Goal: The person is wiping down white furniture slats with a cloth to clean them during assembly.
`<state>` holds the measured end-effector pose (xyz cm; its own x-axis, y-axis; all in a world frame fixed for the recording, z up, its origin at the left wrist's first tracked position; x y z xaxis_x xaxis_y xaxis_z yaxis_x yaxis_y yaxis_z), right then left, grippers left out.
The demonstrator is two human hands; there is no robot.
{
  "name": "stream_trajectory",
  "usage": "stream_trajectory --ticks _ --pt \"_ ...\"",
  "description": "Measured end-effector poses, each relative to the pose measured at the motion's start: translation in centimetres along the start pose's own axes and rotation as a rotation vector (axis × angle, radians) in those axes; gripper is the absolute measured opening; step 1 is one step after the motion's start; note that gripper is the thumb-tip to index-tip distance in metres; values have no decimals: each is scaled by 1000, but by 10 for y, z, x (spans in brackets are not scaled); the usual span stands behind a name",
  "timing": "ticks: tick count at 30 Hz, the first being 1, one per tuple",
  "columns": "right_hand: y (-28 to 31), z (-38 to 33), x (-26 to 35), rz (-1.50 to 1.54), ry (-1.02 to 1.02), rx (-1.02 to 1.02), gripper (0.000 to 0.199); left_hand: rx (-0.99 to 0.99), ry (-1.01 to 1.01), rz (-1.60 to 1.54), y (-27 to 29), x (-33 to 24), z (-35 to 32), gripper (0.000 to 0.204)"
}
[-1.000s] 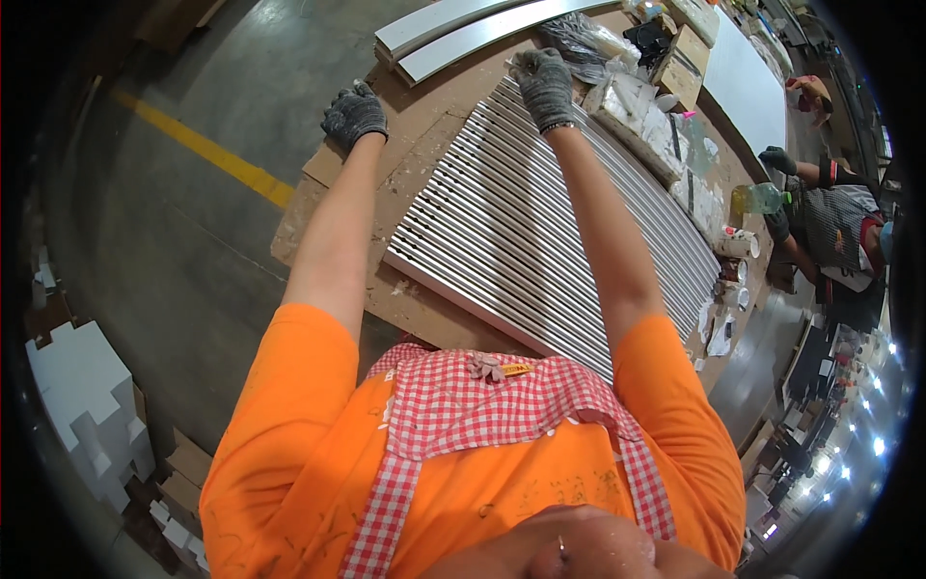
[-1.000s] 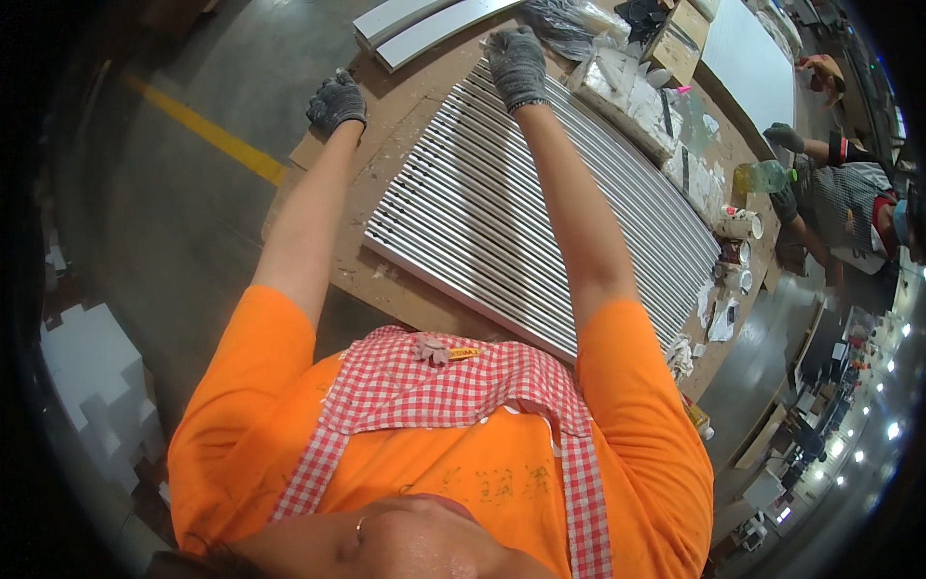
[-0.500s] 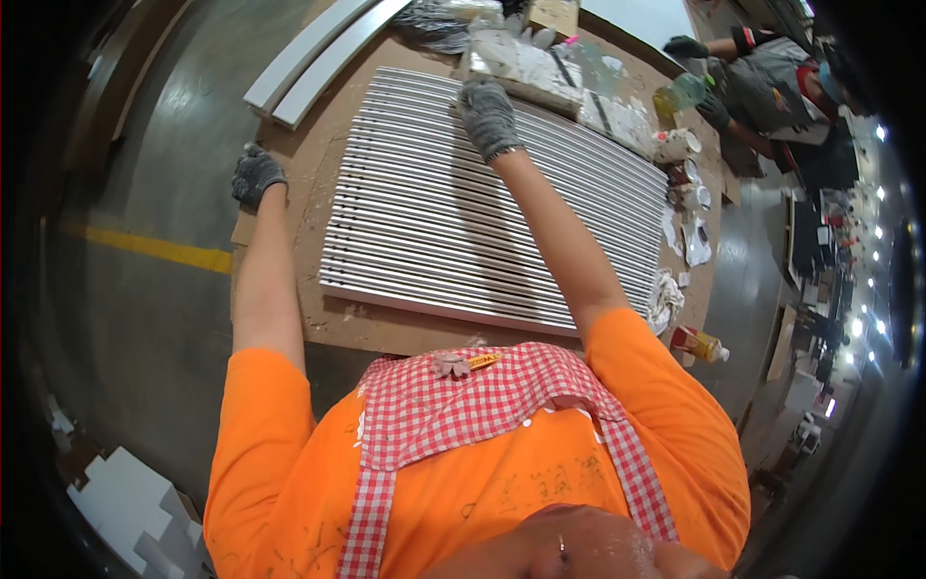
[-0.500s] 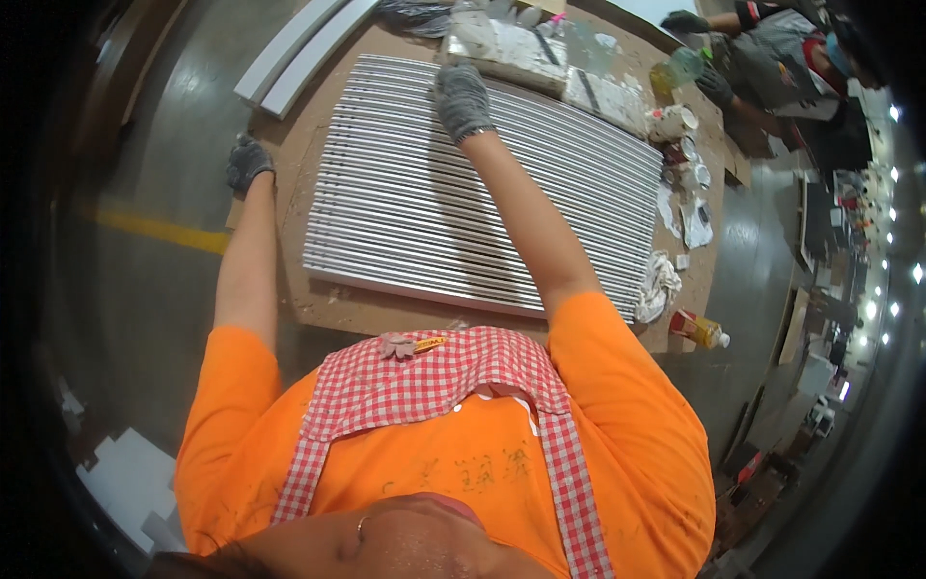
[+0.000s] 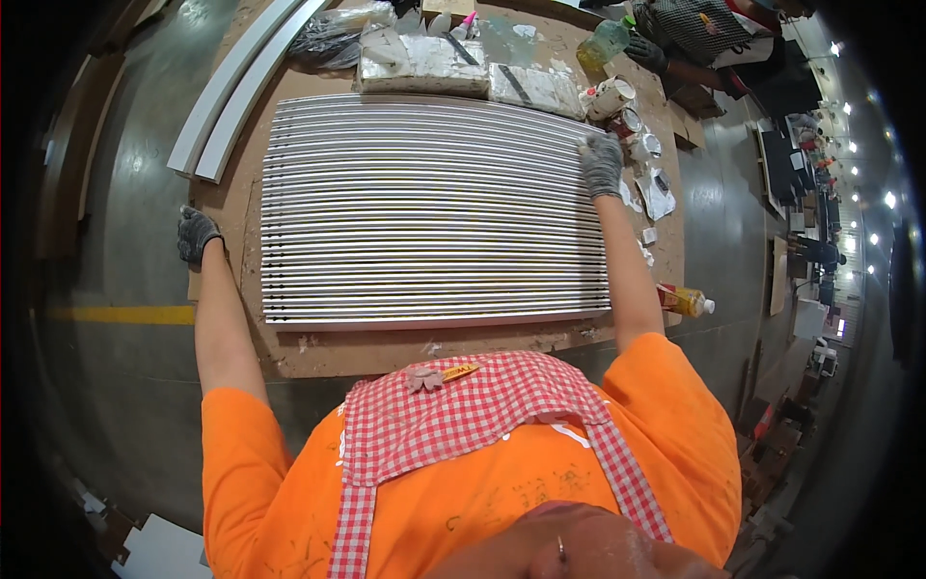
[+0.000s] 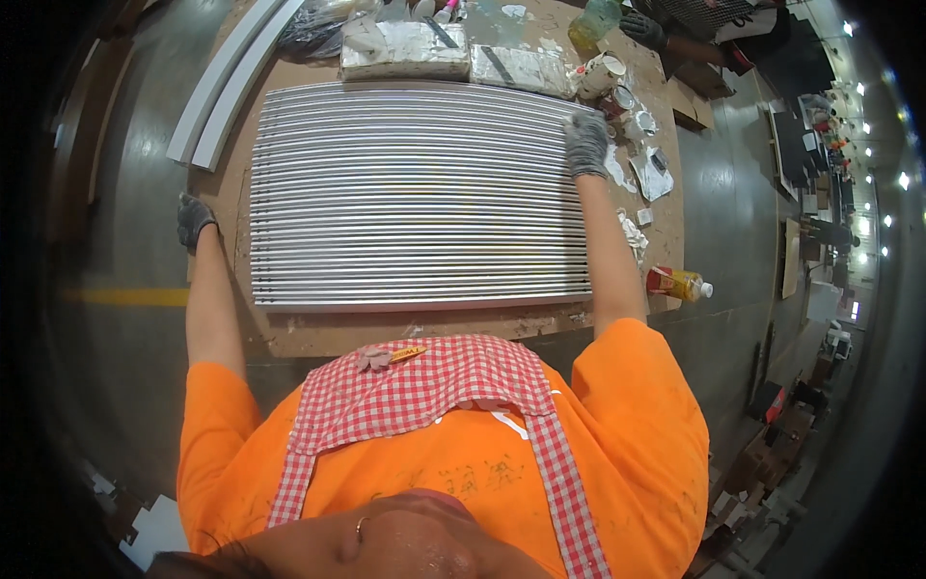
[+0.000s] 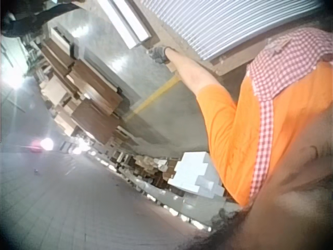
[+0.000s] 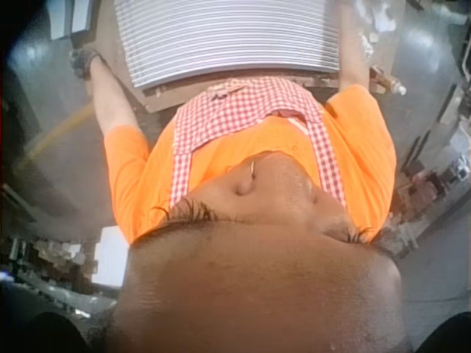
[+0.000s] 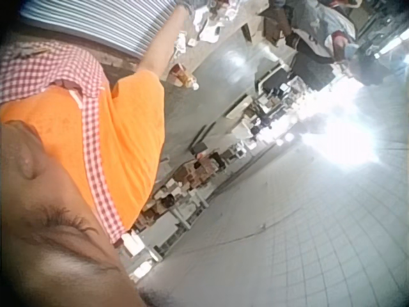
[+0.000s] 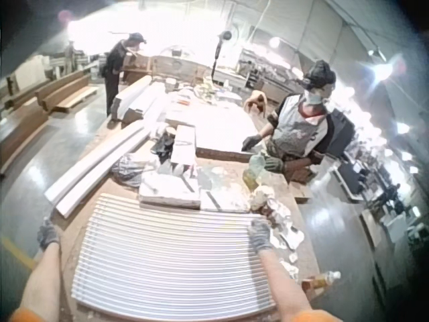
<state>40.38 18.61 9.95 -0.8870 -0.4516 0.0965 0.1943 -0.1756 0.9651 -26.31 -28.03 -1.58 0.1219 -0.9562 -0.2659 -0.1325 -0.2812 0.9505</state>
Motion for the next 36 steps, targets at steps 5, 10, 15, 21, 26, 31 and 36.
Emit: stream_trajectory --ticks 5,10,15,21,26,31,36 --pt "8 -10 -88 115 -339 19 24 -54 -18 14 0 -1 -7 61" --pt "8 -27 -93 223 -390 -47 25 -39 -40 -6 4 -2 -9 61" --pt "3 -31 -114 232 -487 -32 27 -45 -33 0 0 0 0 61" --pt "0 -36 -126 78 -375 -65 28 -20 -13 -8 -7 2 3 60" --pt "-6 -30 -86 355 -340 -25 30 -5 -17 -6 3 5 -6 61" --pt "-3 -22 -54 144 -265 10 31 7 -19 -7 3 -8 -11 61" --pt "-15 -15 35 296 -153 113 30 -4 -30 -5 0 0 2 60"
Point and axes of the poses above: each hand's wrist, its own z-axis towards the middle knuckle, its own y-axis out of the back of the hand, x = y × z, the point moved 9 cm from there along z, towards the middle knuckle, and after that the axes turned 7 degrees about x, right-handed, at the moved point
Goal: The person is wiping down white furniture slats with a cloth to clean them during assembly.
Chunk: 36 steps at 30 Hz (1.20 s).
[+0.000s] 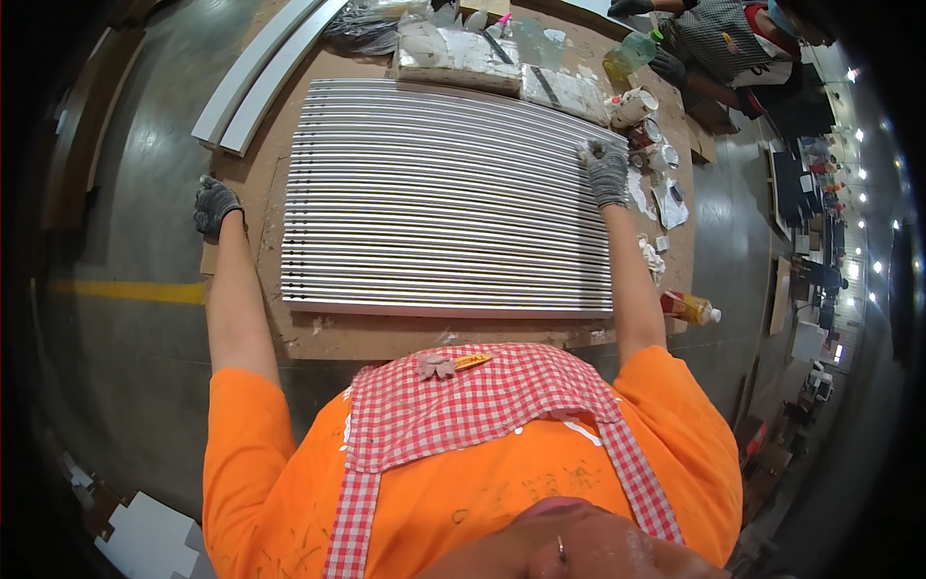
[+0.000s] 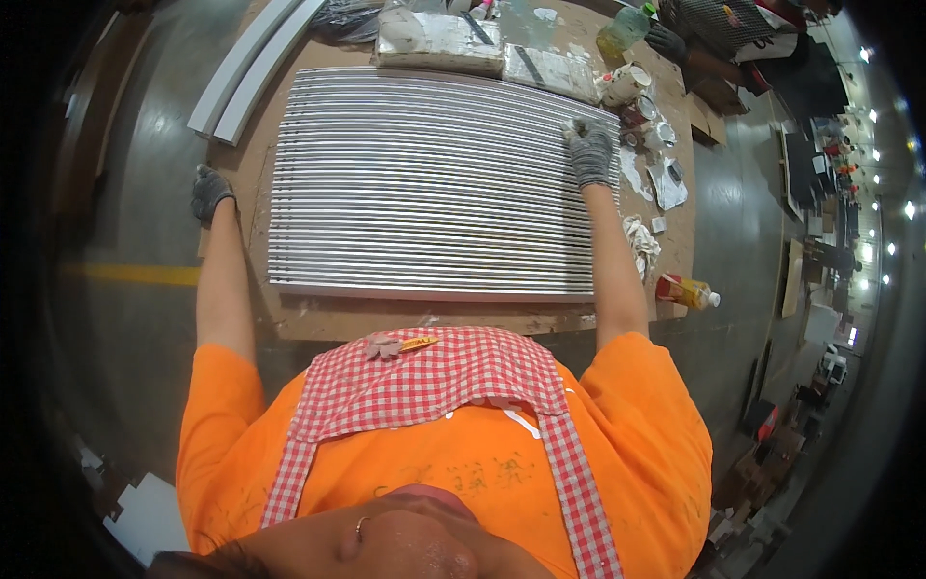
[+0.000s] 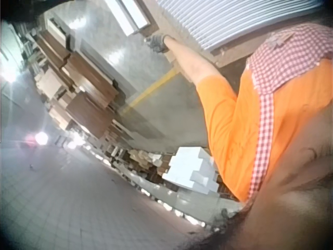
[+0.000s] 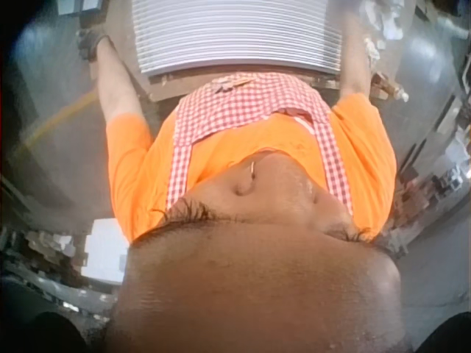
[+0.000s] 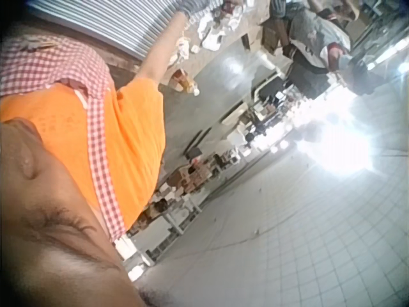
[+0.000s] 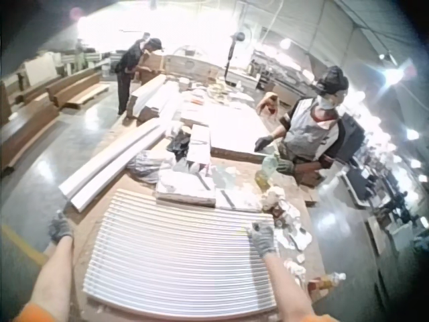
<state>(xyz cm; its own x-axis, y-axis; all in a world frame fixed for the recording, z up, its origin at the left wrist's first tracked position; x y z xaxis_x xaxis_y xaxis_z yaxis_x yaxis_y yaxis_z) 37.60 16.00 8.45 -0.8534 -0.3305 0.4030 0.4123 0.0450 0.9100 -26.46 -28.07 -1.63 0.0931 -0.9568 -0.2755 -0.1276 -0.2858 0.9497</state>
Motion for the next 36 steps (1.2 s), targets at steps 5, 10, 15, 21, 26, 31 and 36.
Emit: stream_trajectory --ticks 5,10,15,21,26,31,36 --pt "-42 -5 88 114 70 142 28 -7 22 -78 14 -7 -18 62" --pt "-87 -10 203 85 308 201 24 -46 -17 -20 8 1 -7 63" --pt "-129 -15 296 168 548 214 26 -54 -22 -26 5 -5 -7 62" --pt "-182 -30 431 72 728 278 11 -59 35 24 8 9 1 59" --pt "-215 -14 468 90 916 237 16 -9 -5 41 8 -7 -1 57" --pt "-215 -16 480 157 864 372 16 -66 12 44 8 1 -1 56" --pt "-211 -30 467 131 832 410 17 -48 14 57 8 3 3 56"
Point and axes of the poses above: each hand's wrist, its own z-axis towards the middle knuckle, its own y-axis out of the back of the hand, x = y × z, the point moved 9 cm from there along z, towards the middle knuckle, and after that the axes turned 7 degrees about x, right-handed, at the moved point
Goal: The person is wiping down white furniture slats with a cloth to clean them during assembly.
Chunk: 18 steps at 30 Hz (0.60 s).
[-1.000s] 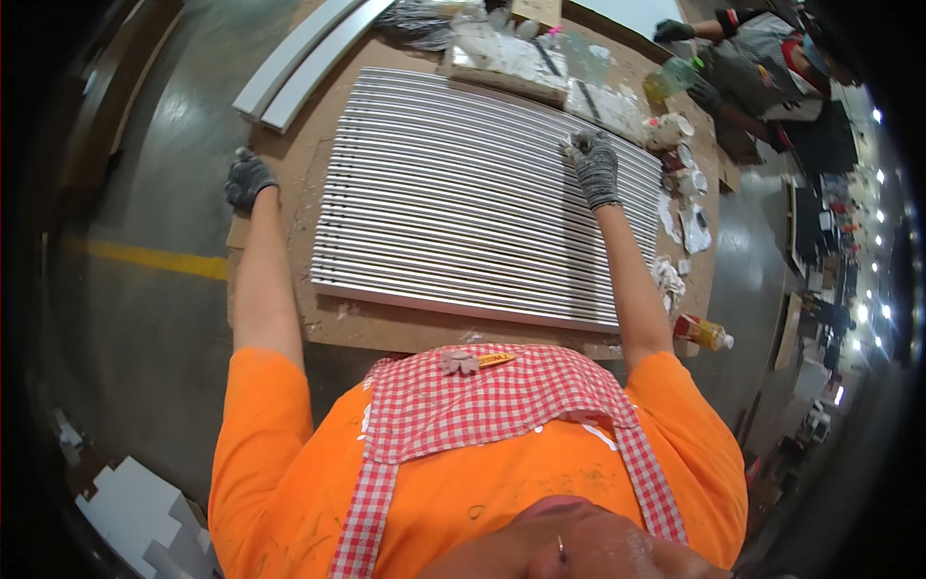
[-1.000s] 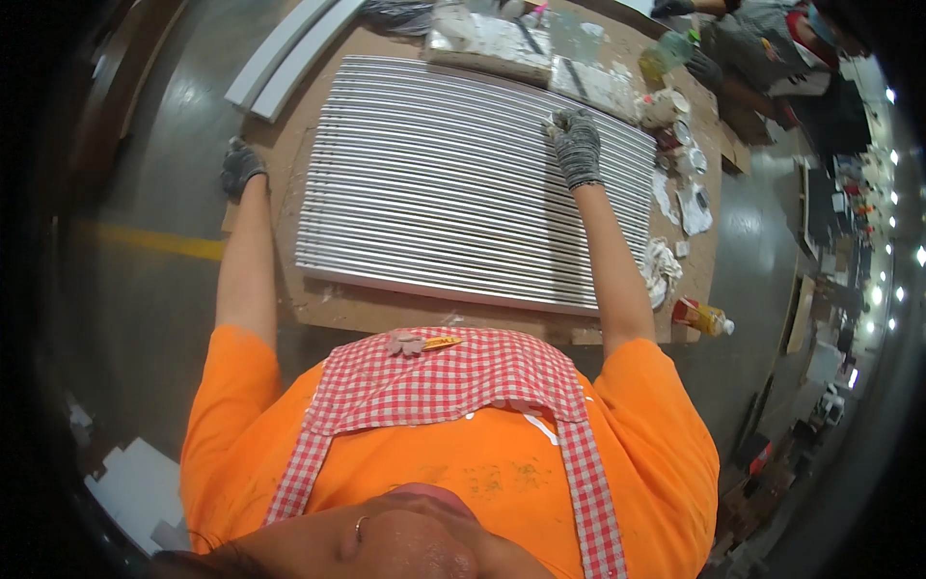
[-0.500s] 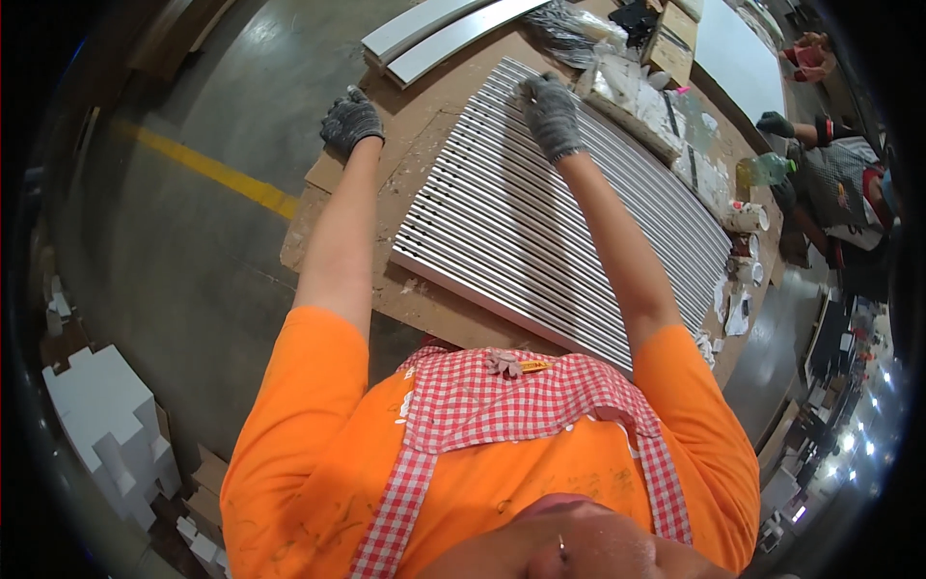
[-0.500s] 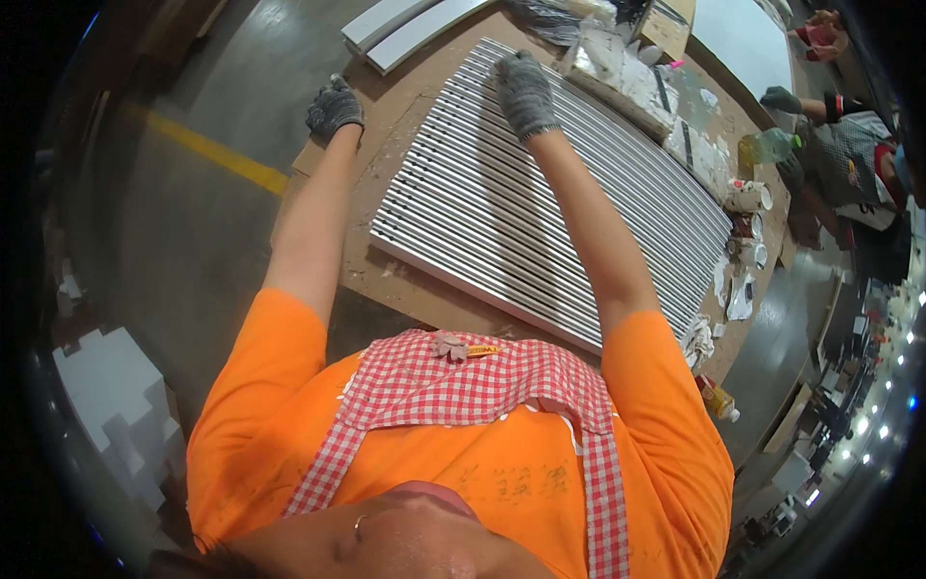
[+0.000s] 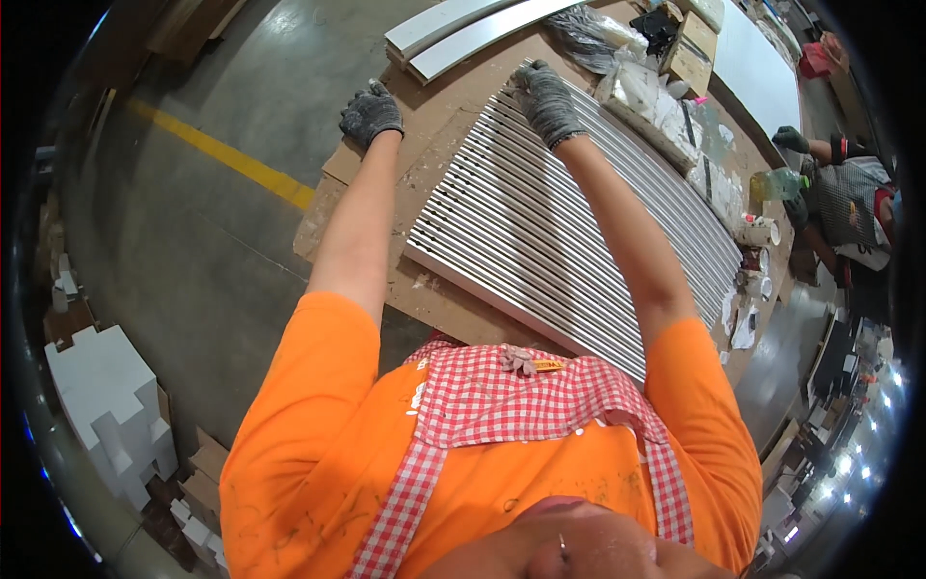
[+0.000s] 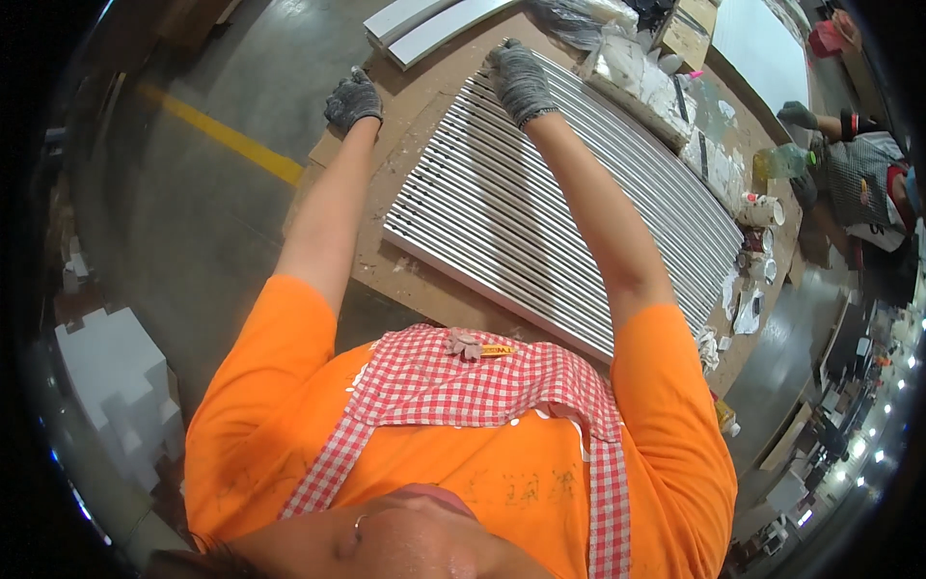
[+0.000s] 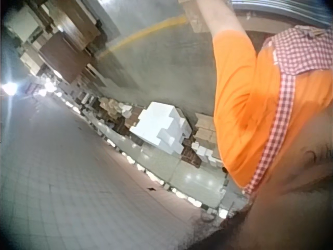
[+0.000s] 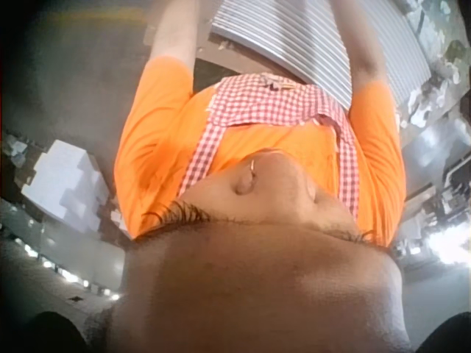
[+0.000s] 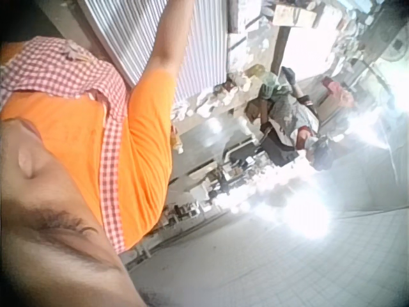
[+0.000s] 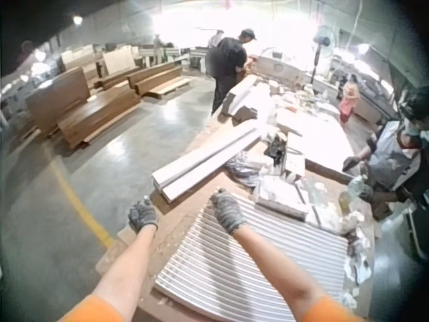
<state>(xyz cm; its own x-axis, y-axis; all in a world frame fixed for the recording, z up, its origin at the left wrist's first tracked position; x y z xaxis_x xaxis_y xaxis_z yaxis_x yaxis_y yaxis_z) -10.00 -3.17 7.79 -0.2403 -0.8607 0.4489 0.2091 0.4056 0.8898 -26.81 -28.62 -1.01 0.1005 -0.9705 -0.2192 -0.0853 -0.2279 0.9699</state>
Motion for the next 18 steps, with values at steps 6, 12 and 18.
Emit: stream_trajectory --ticks 6,12,18 --pt "2 8 11 17 77 -64 17 31 7 -28 -6 2 0 59" --pt "-3 0 -1 -34 -1 -74 14 63 19 -19 -5 -7 -5 59" --pt "1 -7 6 -176 49 -213 19 59 -36 -107 -8 -1 1 64"
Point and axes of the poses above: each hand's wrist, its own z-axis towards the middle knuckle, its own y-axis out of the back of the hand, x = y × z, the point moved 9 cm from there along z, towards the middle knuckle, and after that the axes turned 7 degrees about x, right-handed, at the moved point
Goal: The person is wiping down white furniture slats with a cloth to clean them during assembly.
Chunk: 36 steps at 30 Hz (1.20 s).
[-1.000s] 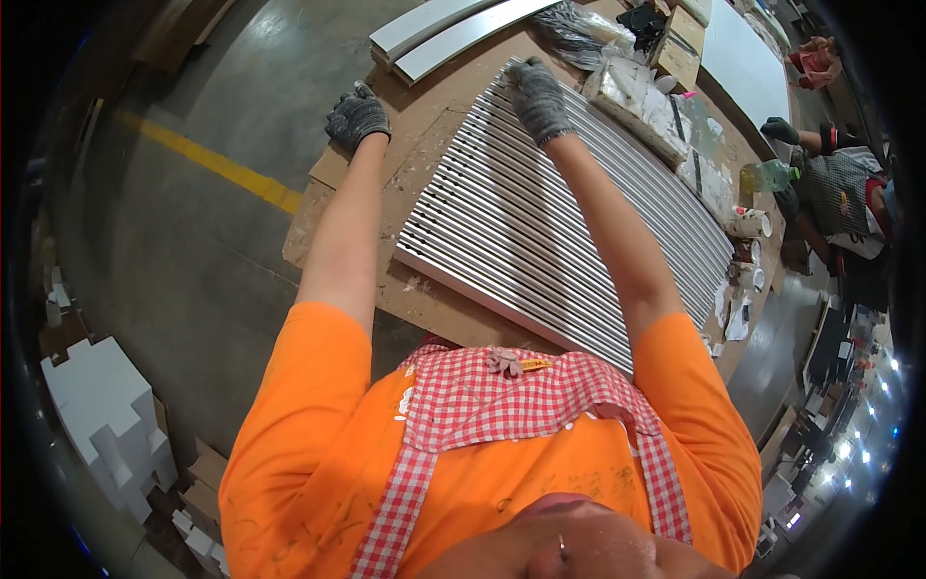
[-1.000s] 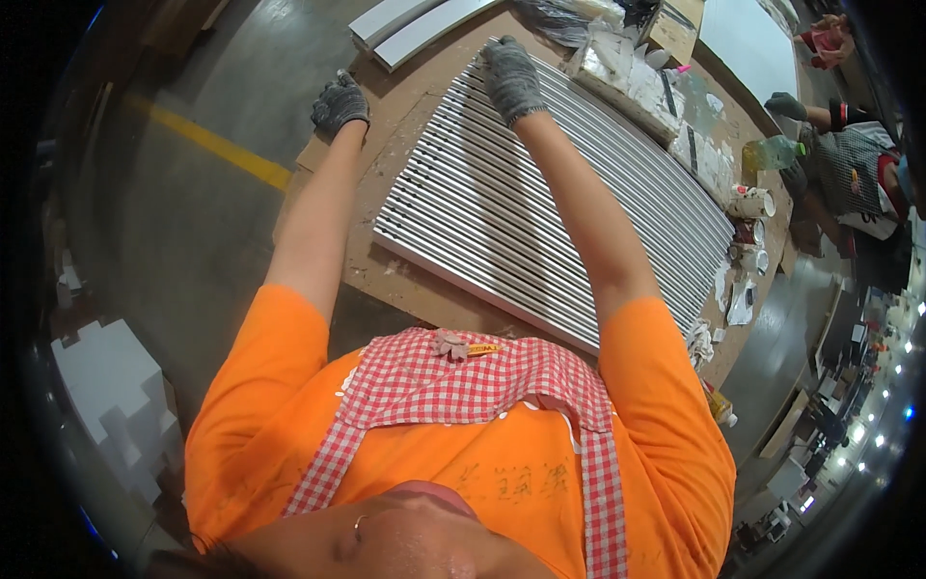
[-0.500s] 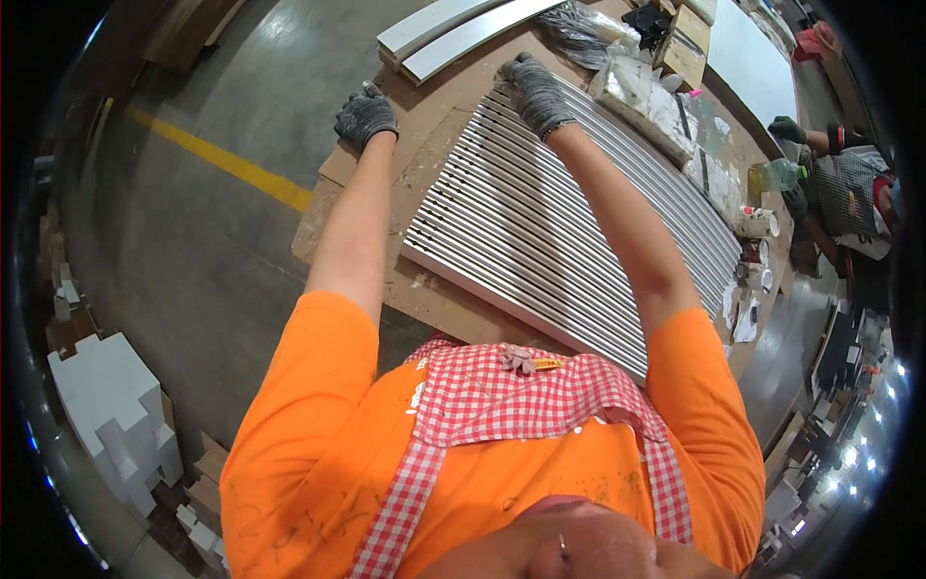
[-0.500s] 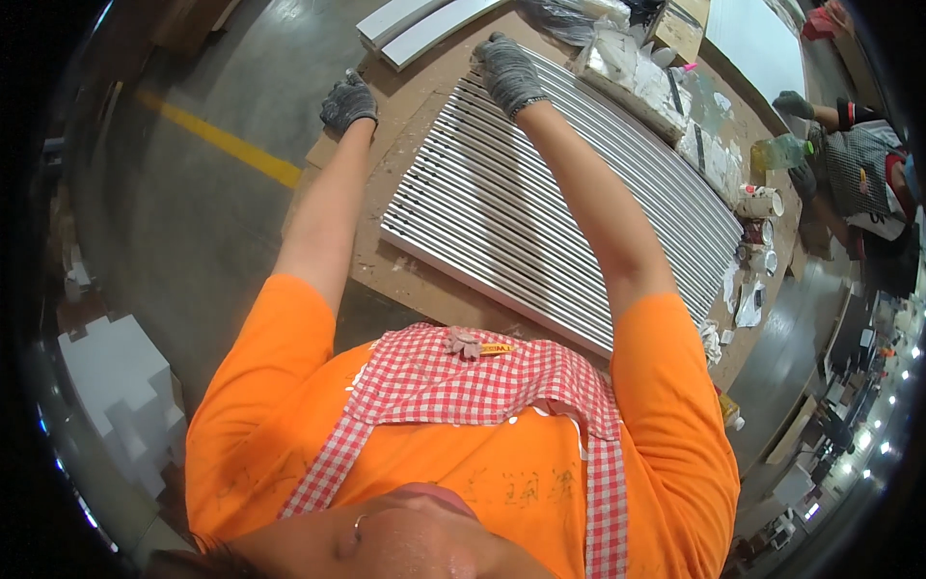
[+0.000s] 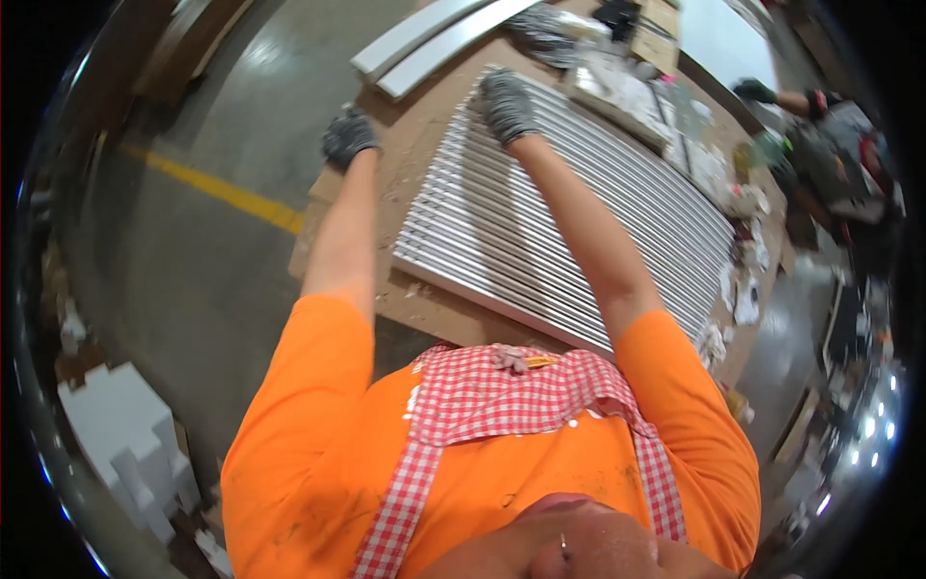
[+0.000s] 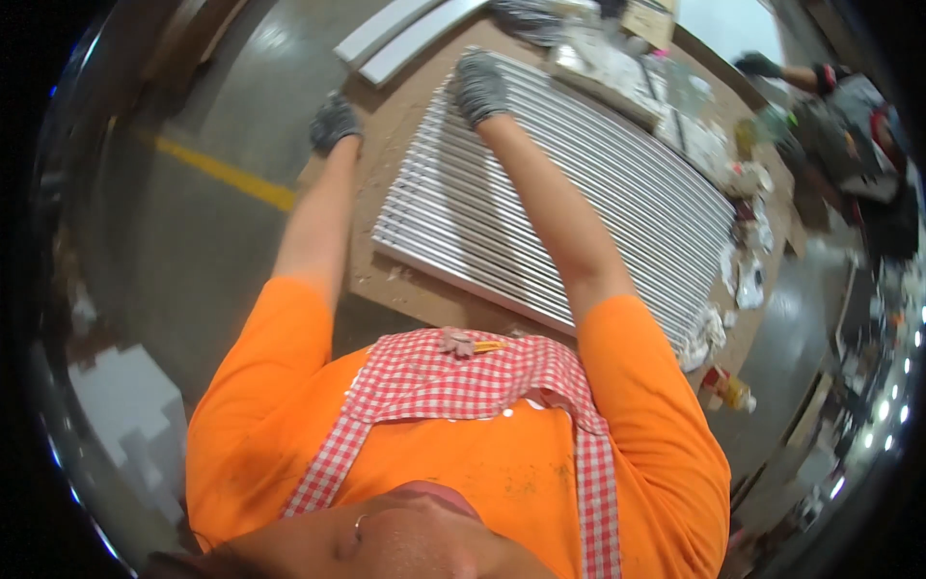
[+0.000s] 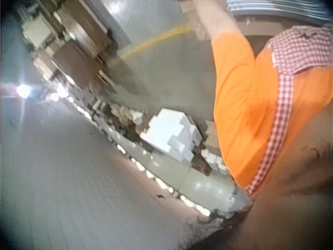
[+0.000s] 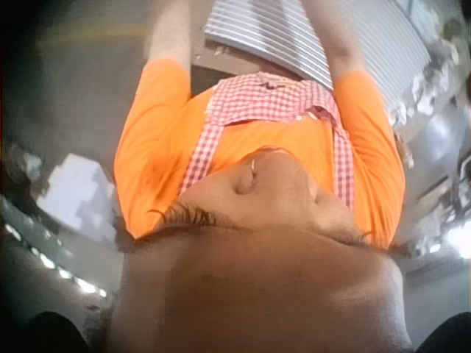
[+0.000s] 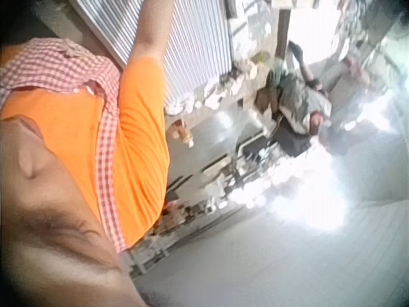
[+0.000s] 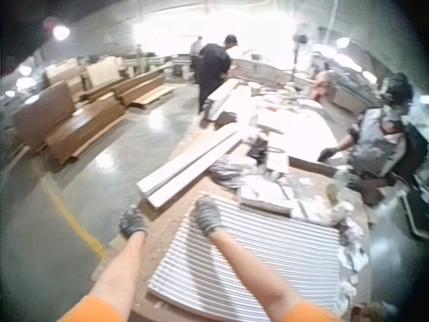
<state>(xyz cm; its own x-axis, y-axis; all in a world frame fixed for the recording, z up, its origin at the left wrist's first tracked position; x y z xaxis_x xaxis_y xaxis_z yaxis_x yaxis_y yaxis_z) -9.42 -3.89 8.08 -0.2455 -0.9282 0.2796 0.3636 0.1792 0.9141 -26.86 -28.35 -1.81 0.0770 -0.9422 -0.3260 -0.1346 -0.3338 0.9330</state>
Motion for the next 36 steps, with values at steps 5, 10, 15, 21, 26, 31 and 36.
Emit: stream_trajectory --ticks 5,10,15,21,26,31,36 --pt "25 -57 -51 7 -276 162 18 -40 33 106 13 -1 -7 58" --pt "99 -147 -114 -3 -449 143 19 9 12 91 11 -12 -14 59" --pt "160 -242 -184 -62 -676 49 16 -2 18 -16 10 -9 -20 64" --pt "210 -355 -278 -194 -937 -23 22 -37 24 46 12 -7 -15 63" --pt "251 -411 -321 -285 -998 -96 22 2 50 68 8 -5 -15 62" --pt "281 -468 -374 -468 -1099 -36 28 -13 42 67 2 -8 -12 63" --pt "275 -460 -359 -303 -1002 -235 33 -11 28 76 4 -8 -13 63"
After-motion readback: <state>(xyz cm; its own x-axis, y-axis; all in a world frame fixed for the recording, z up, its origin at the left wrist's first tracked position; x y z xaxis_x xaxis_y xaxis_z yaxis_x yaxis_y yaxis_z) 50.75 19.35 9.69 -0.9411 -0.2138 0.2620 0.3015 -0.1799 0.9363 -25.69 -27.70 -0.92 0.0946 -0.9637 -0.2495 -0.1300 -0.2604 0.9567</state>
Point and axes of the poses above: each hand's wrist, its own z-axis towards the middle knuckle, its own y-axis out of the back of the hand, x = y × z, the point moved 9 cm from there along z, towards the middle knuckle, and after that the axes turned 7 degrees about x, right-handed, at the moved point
